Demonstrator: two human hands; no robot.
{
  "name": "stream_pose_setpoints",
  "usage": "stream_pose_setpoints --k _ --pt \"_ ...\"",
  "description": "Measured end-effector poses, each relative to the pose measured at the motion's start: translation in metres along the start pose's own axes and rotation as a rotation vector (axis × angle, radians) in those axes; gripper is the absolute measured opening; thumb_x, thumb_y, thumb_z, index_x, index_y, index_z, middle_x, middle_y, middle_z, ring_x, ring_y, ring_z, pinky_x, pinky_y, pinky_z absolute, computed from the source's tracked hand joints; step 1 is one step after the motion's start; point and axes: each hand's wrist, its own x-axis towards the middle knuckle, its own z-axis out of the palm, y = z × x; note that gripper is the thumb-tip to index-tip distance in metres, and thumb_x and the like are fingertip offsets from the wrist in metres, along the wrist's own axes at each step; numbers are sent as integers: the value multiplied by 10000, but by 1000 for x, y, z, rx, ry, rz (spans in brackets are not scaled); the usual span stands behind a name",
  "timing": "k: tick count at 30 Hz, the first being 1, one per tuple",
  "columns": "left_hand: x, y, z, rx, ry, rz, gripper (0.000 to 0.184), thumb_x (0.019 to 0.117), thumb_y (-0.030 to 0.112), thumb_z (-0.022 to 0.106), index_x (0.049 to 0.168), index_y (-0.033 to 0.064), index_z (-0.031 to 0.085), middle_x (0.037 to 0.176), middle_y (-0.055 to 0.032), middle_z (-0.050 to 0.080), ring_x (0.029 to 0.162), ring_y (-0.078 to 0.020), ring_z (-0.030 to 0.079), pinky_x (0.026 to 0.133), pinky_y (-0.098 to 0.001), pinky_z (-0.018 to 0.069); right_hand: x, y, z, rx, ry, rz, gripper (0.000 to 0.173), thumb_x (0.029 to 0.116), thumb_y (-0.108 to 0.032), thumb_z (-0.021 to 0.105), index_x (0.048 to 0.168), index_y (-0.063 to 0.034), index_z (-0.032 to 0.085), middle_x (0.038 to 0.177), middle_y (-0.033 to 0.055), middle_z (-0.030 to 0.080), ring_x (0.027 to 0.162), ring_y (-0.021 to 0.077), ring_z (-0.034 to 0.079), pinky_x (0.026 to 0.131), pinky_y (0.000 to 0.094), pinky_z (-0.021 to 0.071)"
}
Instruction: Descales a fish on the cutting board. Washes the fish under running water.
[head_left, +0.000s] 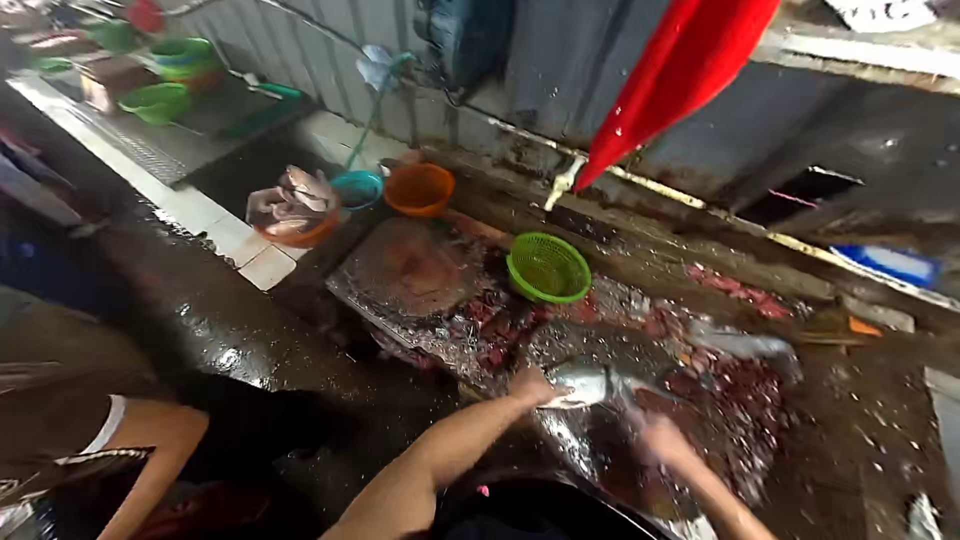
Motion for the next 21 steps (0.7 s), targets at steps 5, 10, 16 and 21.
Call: stream_pose_setpoints --k 5,10,16,21 --pt "-7 1 18 -31 40 -35 819 913 671 632 1388 7 563 1302 -250 645 1178 -393 659 981 -609 536 -44 -53 57 21 90 167 558 1100 -419 386 1252 52 643 1174 310 678 1124 460 666 965 641 511" --pt "6 4 13 -18 17 -27 828 890 694 644 1373 25 579 1273 -239 659 1128 -386 677 947 -598 552 -46 -27 10 -5 -158 85 610 1088 -519 374 1105 20 660 971 241 674 884 382 684 799 606 545" --pt "9 2 13 -39 0 -49 803 899 702 635 1327 24 598 1176 -228 683 981 -337 716 834 -533 596 -30 -69 58 89 41 200 601 1096 -468 343 1237 40 632 1155 260 684 1105 388 678 955 592 521" --pt "14 2 2 -40 -72 -43 812 895 686 659 1309 -10 601 1184 -245 673 1005 -355 704 850 -544 587 -34 -58 9 -32 -204 31 590 1103 -490 361 1091 18 660 960 235 658 870 383 667 794 606 530"
